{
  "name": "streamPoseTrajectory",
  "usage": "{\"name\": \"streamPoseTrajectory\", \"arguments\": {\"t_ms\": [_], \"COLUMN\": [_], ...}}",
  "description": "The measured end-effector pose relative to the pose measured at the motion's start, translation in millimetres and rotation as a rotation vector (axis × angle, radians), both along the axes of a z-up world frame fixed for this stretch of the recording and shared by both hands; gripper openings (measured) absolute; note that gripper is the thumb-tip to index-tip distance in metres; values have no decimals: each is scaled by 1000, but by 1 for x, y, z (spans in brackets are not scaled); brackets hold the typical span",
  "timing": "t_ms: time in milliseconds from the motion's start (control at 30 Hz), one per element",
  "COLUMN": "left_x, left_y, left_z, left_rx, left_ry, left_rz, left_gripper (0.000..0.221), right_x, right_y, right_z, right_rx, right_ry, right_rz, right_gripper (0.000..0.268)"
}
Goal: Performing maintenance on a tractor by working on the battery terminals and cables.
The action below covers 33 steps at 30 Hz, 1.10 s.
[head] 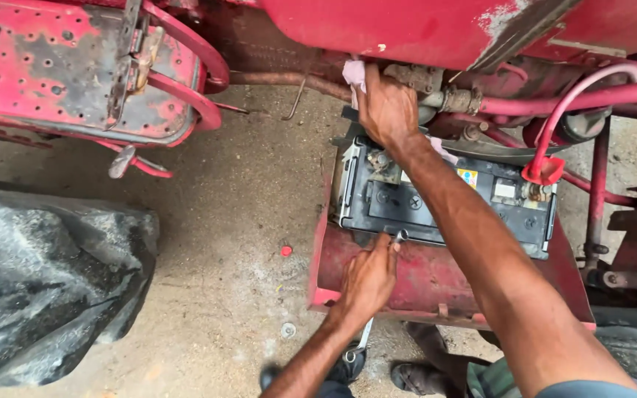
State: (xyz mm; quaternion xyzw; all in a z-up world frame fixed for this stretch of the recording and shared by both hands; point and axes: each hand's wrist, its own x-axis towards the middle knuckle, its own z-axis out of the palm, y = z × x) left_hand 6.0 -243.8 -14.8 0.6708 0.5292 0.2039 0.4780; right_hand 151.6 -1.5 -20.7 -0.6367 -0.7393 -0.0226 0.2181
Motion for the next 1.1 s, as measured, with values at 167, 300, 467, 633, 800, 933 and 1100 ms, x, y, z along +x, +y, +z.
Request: {"name": "streamPoseTrajectory", "arguments": {"t_ms": [167,300,467,633,800,933,1100], "left_x": [-5,-14,-17,-20,-18,-19,-15], "left_y": [-9,-28,-34,-24,-24,-26,-24], "left_z": [3,-8,-14,-2,1,2,-10], "left_rx": [42,55,185,106,102,125,176], "left_ry": [48,54,36,-5,0,-3,-13], "left_rz": [-50,-66,-54,-94,-85,-60,-53], "left_gripper": [26,25,20,20,20,20,20], "right_x": [0,-5,-5,-1,3,-1,-3], "right_y": [3,-2,-5,8,13,9,5], "right_z": [0,2,-5,-4,-9,-5,0], "right_rx": [29,141,209,147,108,150,194], "right_ry": [3,-36,-96,-135,-127,-134,-162], "right_rz": [13,6,22,-26,-42,-29,-16], "right_gripper": [26,28,33,31,28,27,27]}}
